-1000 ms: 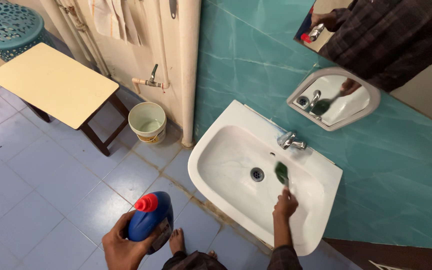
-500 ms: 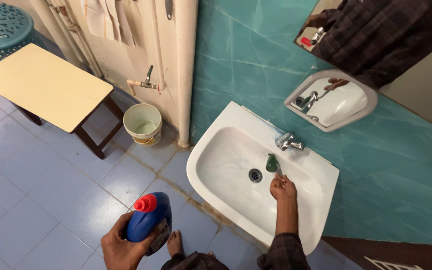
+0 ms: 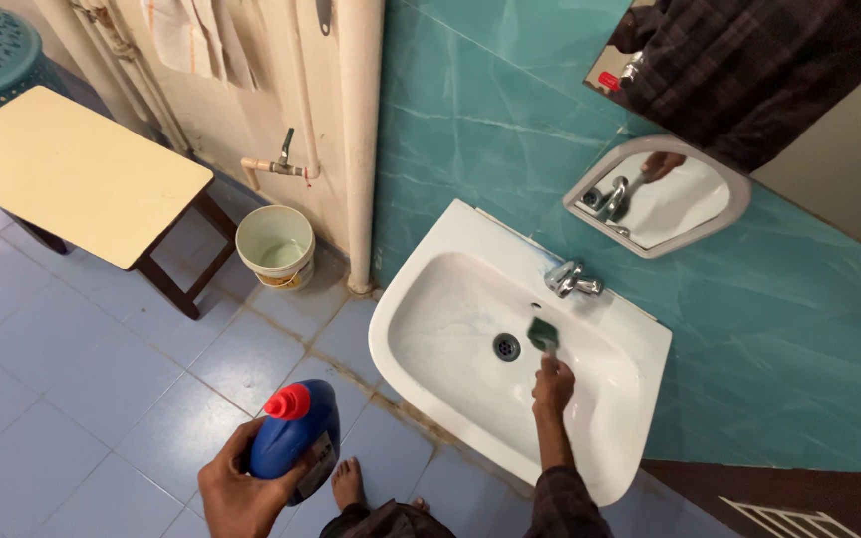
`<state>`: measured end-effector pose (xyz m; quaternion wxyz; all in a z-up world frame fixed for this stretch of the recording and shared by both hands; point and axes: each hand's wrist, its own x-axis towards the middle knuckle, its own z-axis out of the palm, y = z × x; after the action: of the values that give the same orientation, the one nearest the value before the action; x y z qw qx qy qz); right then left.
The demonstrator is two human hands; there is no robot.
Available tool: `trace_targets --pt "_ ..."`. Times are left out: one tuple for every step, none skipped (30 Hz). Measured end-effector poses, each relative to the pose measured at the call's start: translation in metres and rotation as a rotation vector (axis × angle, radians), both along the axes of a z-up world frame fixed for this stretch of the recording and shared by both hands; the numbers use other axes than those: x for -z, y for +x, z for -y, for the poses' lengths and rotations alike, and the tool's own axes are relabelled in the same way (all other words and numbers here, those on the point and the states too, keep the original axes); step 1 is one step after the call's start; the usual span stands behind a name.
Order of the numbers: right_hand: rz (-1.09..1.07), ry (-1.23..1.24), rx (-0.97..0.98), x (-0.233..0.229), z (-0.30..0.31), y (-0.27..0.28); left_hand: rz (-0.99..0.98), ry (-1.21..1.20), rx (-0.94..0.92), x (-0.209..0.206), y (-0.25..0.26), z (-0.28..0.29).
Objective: The person cleans a sink by applying liquid from a blue bottle and scrubbing the basin and faucet with a brush.
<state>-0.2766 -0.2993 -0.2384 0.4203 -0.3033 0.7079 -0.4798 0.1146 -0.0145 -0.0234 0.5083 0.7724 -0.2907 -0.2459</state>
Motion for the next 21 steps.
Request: trace_targets --pt "0.078 0.006 0.021 0.000 -0.003 0.001 -0.010 0.013 -0.008 -0.001 0.001 0.001" --pt "0.156 0.012 0.043 0.001 -0.007 -0.001 -0.021 0.028 -0.015 -0.001 0.000 0.002" --pt "0.233 0.019 0.065 0.001 -0.008 -0.001 -0.032 0.043 -0.022 -0.002 0.000 0.003" --pt "0.372 0.024 0.077 0.000 -0.005 -0.003 -0.025 0.041 -0.019 -0.004 0.000 0.004" --pt "0.510 0.029 0.088 -0.002 0.001 -0.006 -0.017 0.040 -0.016 -0.005 -0.001 0.004" --pt "0.650 0.032 0.100 -0.005 0.007 -0.010 -0.009 0.038 -0.012 -0.006 -0.001 0.006" --pt "0.671 0.030 0.067 -0.006 0.010 -0.011 -0.003 0.054 -0.011 -0.007 0.000 0.007" --pt "0.691 0.027 0.034 -0.006 0.011 -0.011 0.002 0.069 -0.009 -0.008 0.000 0.008" --pt "0.712 0.024 0.001 -0.006 0.012 -0.011 0.008 0.084 -0.007 -0.009 0.001 0.009" --pt "0.427 0.028 -0.011 -0.005 0.008 -0.010 -0.008 0.075 -0.015 -0.009 0.000 0.009" --pt "0.142 0.033 -0.022 -0.003 0.001 -0.009 -0.024 0.067 -0.024 -0.008 -0.001 0.010" --pt "-0.142 0.034 -0.037 -0.003 -0.003 -0.009 -0.038 0.056 -0.035 -0.006 -0.001 0.010" --pt "-0.413 0.125 -0.060 -0.006 -0.007 -0.015 -0.028 0.047 -0.029 -0.005 0.001 0.010" --pt "-0.686 0.213 -0.086 -0.010 -0.011 -0.024 -0.019 0.039 -0.025 -0.003 0.003 0.009" --pt "-0.959 0.300 -0.111 -0.014 -0.015 -0.032 -0.010 0.030 -0.021 -0.002 0.005 0.009" --pt "-1.039 0.356 -0.123 -0.019 -0.023 -0.041 -0.003 0.012 -0.022 0.000 0.005 0.008" --pt "-1.118 0.412 -0.135 -0.023 -0.032 -0.050 0.004 -0.005 -0.022 0.000 0.006 0.008" --pt "-1.194 0.462 -0.143 -0.028 -0.036 -0.057 0.012 -0.027 -0.028 0.000 0.007 0.009" --pt "-1.135 0.480 -0.149 -0.032 -0.039 -0.062 -0.011 -0.011 -0.044 -0.002 0.007 0.009" --pt "-1.070 0.493 -0.149 -0.036 -0.041 -0.066 -0.035 0.007 -0.061 -0.003 0.006 0.008" --pt "-0.975 0.493 -0.152 -0.037 -0.039 -0.063 -0.059 0.025 -0.077 -0.005 0.006 0.007"
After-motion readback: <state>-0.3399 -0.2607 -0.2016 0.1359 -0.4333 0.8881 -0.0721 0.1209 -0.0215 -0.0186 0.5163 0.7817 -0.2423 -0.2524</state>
